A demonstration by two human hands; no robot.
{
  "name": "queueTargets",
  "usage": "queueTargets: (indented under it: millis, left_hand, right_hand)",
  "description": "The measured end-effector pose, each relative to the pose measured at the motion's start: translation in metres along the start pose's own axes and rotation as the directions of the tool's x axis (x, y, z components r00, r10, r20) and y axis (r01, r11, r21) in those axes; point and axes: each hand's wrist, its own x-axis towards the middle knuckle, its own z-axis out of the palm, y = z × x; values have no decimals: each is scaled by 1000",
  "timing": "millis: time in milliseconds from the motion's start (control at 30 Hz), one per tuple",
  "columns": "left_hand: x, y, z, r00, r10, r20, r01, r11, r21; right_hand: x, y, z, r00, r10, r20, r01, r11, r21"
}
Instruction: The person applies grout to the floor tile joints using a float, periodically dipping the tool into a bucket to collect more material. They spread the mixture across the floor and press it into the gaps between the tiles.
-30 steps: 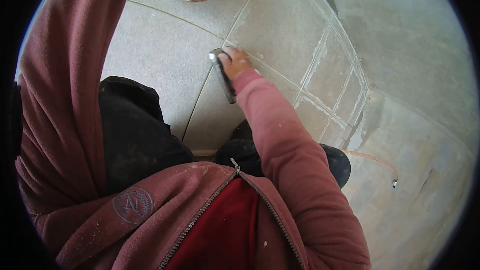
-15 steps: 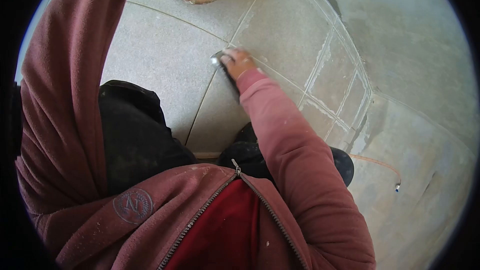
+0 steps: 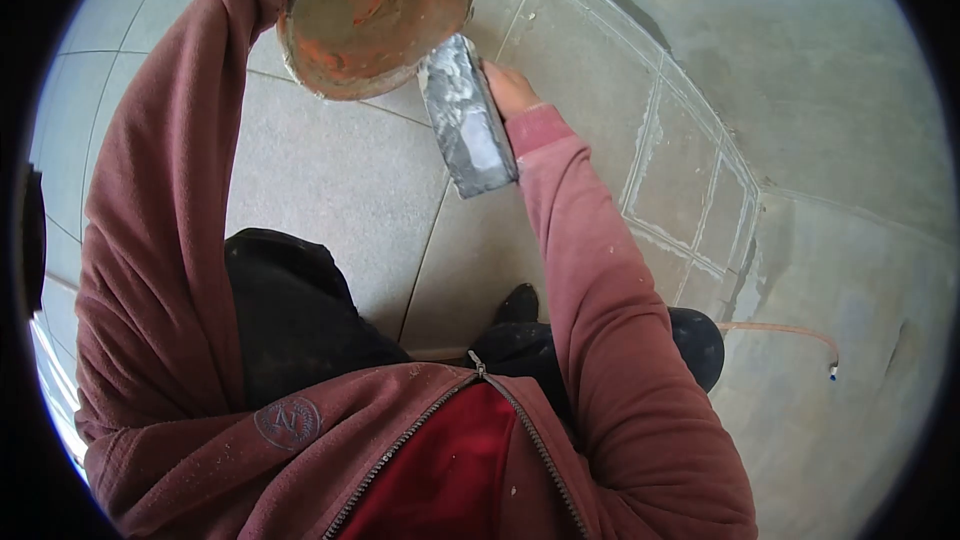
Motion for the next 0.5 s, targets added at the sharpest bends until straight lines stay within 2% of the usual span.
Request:
queueTargets:
  millis: [33, 100, 133, 200, 233, 267, 300, 333, 367, 400, 467, 500]
  left_hand:
    - [-1, 0, -2, 1000, 12, -1, -12, 1000, 11]
    - [-17, 2, -5, 995, -14, 95, 21, 997, -75]
    - [-21, 2, -7, 995, -8, 96, 14, 998, -64]
    - [-29, 4, -15, 973, -77, 219, 119, 975, -186]
    - [-36, 10, -18, 955, -83, 284, 152, 960, -234]
    - [-42, 15, -21, 956, -80, 281, 146, 964, -221]
    - [-47, 17, -23, 946, -53, 320, 119, 974, -192]
    - [-50, 17, -26, 932, -28, 360, 93, 982, -165]
    - [-51, 17, -27, 950, 12, 312, 25, 993, -115]
    - [-46, 12, -32, 950, 12, 312, 23, 994, -109]
    - [-39, 0, -45, 942, 11, 336, 17, 997, -80]
    - [-42, 1, -45, 942, 4, 335, 23, 997, -78]
  right_hand:
    - [10, -11, 12, 983, -185, 0, 180, 956, -230]
    - [32, -33, 38, 962, -274, 11, 262, 907, -329]
    - [51, -36, 51, 939, -341, 55, 332, 847, -415]
    - [87, -39, 74, 907, -407, 106, 405, 777, -482]
    - [110, -33, 82, 791, -566, 233, 557, 509, -656]
    - [123, -34, 91, 645, -657, 390, 635, 176, -753]
    - [122, -42, 104, 636, -667, 388, 641, 176, -747]
    - [116, -50, 116, 675, -614, 408, 611, 155, -777]
    - [111, -57, 127, 715, -557, 423, 579, 132, -804]
    - [114, -59, 135, 712, -561, 423, 582, 133, -802]
    - [122, -58, 150, 625, -584, 518, 653, 27, -757]
    - [130, -54, 157, 527, -642, 557, 726, -1, -688]
